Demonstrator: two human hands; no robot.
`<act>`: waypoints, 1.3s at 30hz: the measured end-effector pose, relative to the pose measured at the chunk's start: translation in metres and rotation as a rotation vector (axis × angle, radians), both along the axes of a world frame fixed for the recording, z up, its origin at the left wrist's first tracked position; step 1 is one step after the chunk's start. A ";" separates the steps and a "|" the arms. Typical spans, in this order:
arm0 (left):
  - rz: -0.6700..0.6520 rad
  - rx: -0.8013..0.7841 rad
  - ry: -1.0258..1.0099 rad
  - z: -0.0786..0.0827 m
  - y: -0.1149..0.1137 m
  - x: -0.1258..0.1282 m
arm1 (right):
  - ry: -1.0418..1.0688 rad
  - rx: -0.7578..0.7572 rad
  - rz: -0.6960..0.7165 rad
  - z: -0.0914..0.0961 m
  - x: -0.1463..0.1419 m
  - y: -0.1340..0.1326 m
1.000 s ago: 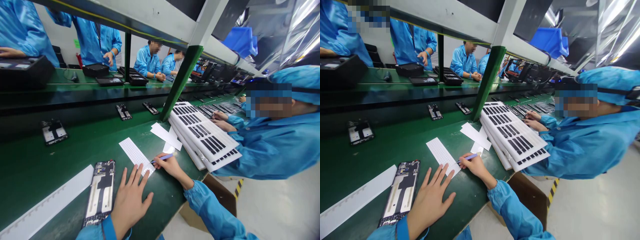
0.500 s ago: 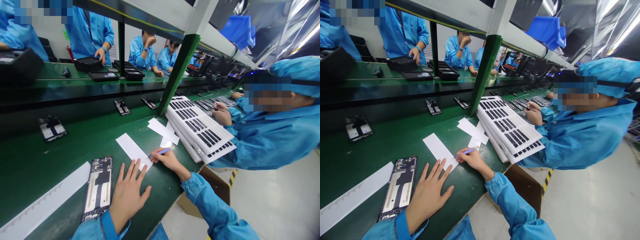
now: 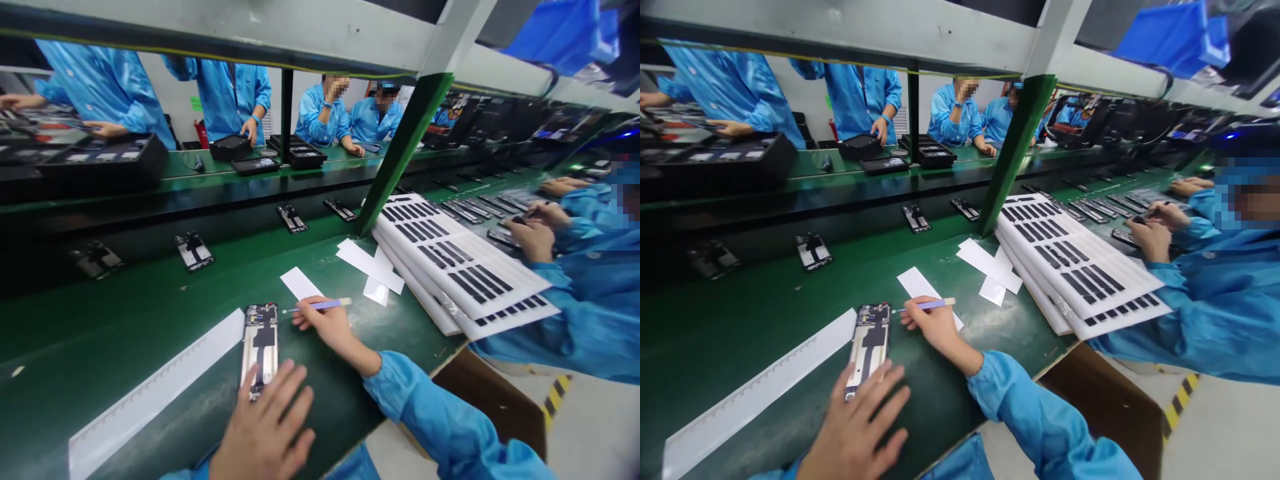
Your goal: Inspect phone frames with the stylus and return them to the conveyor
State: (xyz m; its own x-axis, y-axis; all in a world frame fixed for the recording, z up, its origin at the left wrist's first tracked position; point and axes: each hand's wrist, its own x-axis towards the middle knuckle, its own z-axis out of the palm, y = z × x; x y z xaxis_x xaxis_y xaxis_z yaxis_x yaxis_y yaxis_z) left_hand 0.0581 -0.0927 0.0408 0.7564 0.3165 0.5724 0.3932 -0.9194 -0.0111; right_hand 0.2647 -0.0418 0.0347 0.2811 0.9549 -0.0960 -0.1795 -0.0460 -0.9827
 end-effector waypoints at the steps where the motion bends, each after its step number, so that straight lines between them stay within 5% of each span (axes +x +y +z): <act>1: 0.085 -0.047 -0.013 -0.005 0.011 -0.013 | 0.006 0.014 0.039 0.001 -0.017 0.008; 4: 0.320 -0.151 -0.009 -0.022 0.049 -0.039 | 0.012 0.051 0.070 -0.004 -0.051 0.025; 8: 0.376 -0.180 0.053 -0.032 0.076 -0.044 | -0.040 0.003 0.093 -0.024 -0.061 0.028; 14: 0.394 -0.232 0.089 -0.037 0.073 -0.042 | -0.084 -0.064 0.102 -0.038 -0.057 0.023; 27: 0.410 -0.235 0.117 -0.036 0.076 -0.040 | -0.200 -0.065 0.159 -0.032 -0.059 0.027; 34: 0.410 -0.150 0.012 -0.013 0.062 -0.049 | -0.375 0.171 -0.056 -0.013 -0.066 0.026; 39: 0.512 -0.113 -0.052 -0.016 0.051 -0.097 | -0.340 0.069 0.388 -0.008 -0.104 0.051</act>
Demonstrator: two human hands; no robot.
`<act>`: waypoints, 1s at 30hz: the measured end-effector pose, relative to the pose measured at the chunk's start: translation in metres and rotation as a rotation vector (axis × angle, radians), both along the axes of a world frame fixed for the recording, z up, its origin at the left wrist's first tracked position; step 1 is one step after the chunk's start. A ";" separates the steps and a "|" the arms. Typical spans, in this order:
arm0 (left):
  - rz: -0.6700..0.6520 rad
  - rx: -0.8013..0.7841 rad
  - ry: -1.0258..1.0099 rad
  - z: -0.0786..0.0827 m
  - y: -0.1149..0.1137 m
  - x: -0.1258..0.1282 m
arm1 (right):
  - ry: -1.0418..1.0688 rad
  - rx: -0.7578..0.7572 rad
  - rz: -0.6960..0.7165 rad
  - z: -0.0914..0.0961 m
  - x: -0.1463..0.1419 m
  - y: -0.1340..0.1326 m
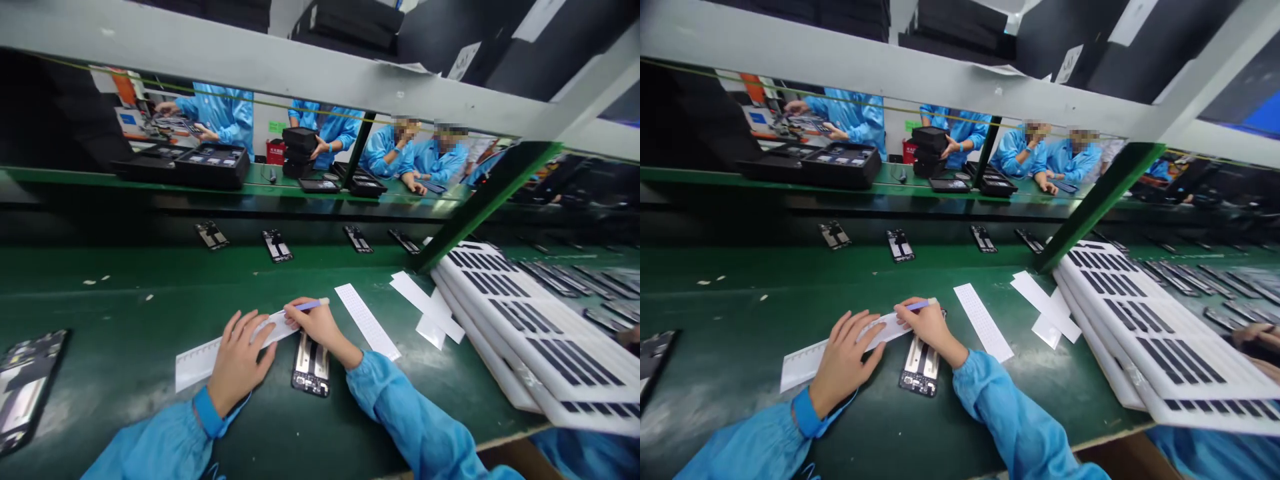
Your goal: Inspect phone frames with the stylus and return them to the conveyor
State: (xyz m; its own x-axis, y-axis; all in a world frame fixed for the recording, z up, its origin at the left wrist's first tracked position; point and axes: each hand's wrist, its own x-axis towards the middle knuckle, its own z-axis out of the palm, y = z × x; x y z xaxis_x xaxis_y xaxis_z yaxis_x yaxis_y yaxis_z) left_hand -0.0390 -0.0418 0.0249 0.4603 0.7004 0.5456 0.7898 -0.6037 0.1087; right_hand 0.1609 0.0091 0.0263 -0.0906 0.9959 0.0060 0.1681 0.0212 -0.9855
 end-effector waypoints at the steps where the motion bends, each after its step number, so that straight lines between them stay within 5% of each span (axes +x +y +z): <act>1: 0.036 -0.005 0.006 -0.003 0.000 -0.008 | 0.005 -0.041 0.039 -0.002 -0.007 0.006; 12: 0.095 -0.069 0.035 -0.016 0.008 -0.018 | -0.019 -0.026 0.135 -0.033 -0.014 0.025; 30: 0.083 -0.086 0.046 -0.018 0.012 -0.021 | 0.113 -0.098 0.162 -0.021 -0.011 0.023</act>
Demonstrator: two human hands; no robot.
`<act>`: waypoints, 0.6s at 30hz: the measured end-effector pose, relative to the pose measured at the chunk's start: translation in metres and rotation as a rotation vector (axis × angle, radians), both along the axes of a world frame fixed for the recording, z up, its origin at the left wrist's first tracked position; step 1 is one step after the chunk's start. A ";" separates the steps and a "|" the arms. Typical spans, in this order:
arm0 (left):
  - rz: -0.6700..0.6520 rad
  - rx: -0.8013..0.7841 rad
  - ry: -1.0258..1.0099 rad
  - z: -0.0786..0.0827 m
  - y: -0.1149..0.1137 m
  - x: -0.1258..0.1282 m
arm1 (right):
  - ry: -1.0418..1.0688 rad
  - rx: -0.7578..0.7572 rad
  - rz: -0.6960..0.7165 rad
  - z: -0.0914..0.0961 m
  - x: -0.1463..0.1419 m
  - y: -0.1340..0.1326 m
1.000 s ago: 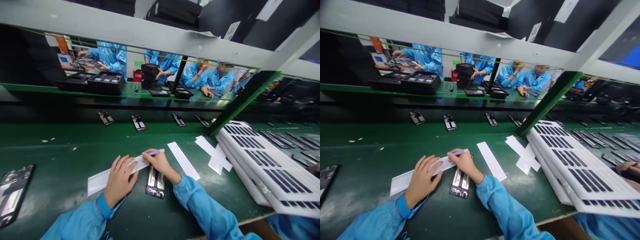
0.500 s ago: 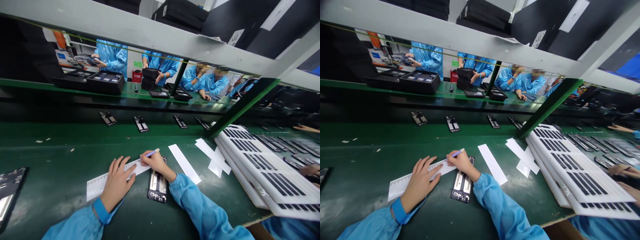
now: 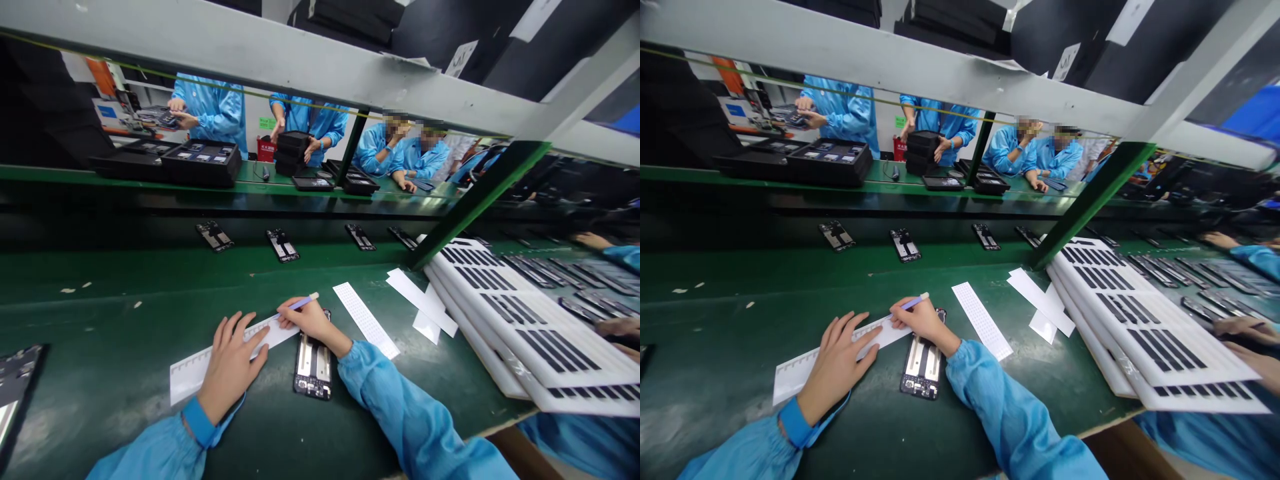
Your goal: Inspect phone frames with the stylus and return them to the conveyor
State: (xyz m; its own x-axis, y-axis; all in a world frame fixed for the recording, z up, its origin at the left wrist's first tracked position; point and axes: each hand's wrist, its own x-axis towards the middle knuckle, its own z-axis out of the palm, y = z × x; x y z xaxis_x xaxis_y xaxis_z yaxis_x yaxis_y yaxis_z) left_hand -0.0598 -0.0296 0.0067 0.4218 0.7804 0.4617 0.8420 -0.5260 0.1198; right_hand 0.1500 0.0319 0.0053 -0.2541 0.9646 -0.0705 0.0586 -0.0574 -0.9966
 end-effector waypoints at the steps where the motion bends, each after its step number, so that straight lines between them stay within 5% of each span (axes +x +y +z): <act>1: 0.001 0.001 0.004 0.000 0.000 0.000 | -0.031 0.016 -0.001 0.001 0.000 -0.001; 7: 0.000 -0.007 -0.009 -0.002 0.000 0.000 | -0.143 0.083 0.013 0.005 -0.001 -0.003; 18: 0.003 -0.004 -0.025 0.001 0.000 0.001 | 0.020 -0.001 -0.017 0.000 0.000 0.001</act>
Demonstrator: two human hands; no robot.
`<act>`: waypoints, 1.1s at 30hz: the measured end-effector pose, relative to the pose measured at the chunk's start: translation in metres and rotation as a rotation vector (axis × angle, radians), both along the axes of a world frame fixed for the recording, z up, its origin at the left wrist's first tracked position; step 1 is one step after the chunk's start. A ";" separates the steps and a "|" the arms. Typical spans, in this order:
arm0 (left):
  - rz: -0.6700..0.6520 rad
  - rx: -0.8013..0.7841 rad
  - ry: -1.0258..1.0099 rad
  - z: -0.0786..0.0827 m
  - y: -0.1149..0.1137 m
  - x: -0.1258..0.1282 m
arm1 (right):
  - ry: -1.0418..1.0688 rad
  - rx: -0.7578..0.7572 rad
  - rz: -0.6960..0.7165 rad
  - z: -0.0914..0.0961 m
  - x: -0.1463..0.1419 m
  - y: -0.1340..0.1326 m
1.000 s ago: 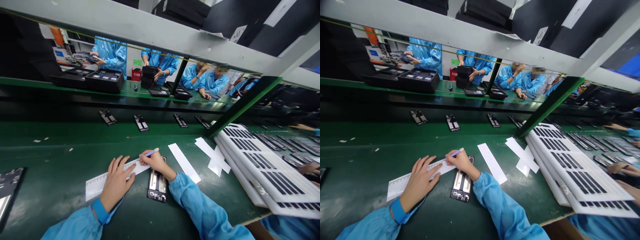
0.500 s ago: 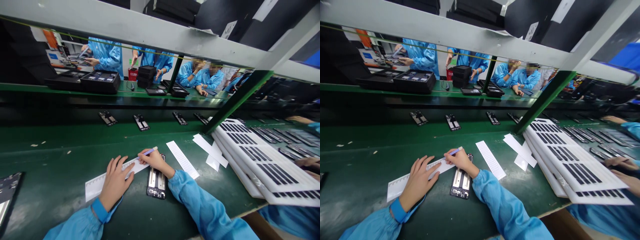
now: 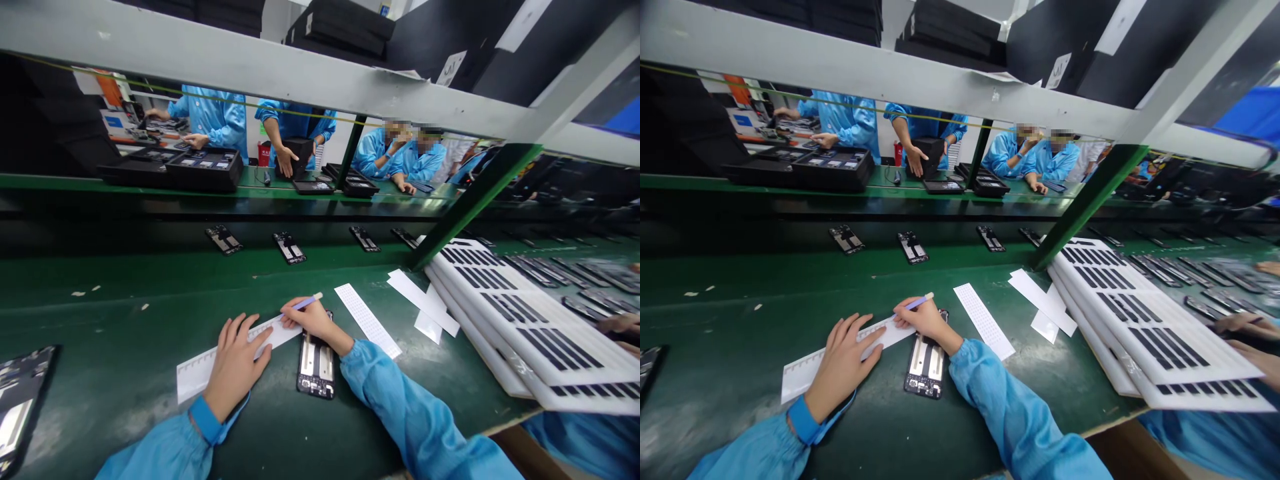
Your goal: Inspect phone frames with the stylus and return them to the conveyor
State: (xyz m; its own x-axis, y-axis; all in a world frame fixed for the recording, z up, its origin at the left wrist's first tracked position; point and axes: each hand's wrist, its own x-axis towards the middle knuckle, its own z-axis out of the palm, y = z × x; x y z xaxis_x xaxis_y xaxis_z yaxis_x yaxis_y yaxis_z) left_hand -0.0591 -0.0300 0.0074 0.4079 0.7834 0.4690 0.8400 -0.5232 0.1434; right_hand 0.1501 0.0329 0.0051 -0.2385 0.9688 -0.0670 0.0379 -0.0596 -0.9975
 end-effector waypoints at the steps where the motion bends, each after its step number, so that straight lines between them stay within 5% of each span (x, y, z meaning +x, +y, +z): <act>1: 0.001 -0.002 0.000 0.000 0.000 0.000 | -0.025 0.010 -0.005 0.001 -0.001 -0.001; 7: -0.003 -0.011 0.004 -0.002 0.000 0.000 | -0.144 0.091 0.014 0.004 -0.004 -0.005; 15: 0.004 -0.007 0.009 0.000 -0.002 0.001 | 0.031 -0.013 -0.016 0.000 -0.002 -0.001; 22: -0.013 0.000 -0.002 0.000 0.001 0.000 | 0.056 0.011 -0.146 0.020 -0.004 -0.009; 26: -0.081 -0.008 -0.048 0.004 -0.007 0.004 | 0.123 0.024 -0.311 0.029 0.018 -0.051; 33: -0.432 -0.148 -0.006 0.003 -0.057 0.017 | 0.000 -0.048 -0.463 0.004 0.047 -0.160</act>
State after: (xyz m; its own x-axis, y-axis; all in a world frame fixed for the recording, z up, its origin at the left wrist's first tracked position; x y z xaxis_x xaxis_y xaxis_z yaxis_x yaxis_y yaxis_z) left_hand -0.0423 -0.0867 0.0104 0.7097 0.6005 0.3684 0.5480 -0.7992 0.2469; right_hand 0.1967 -0.1274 0.0090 0.2181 0.9692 -0.1147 -0.0039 -0.1167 -0.9932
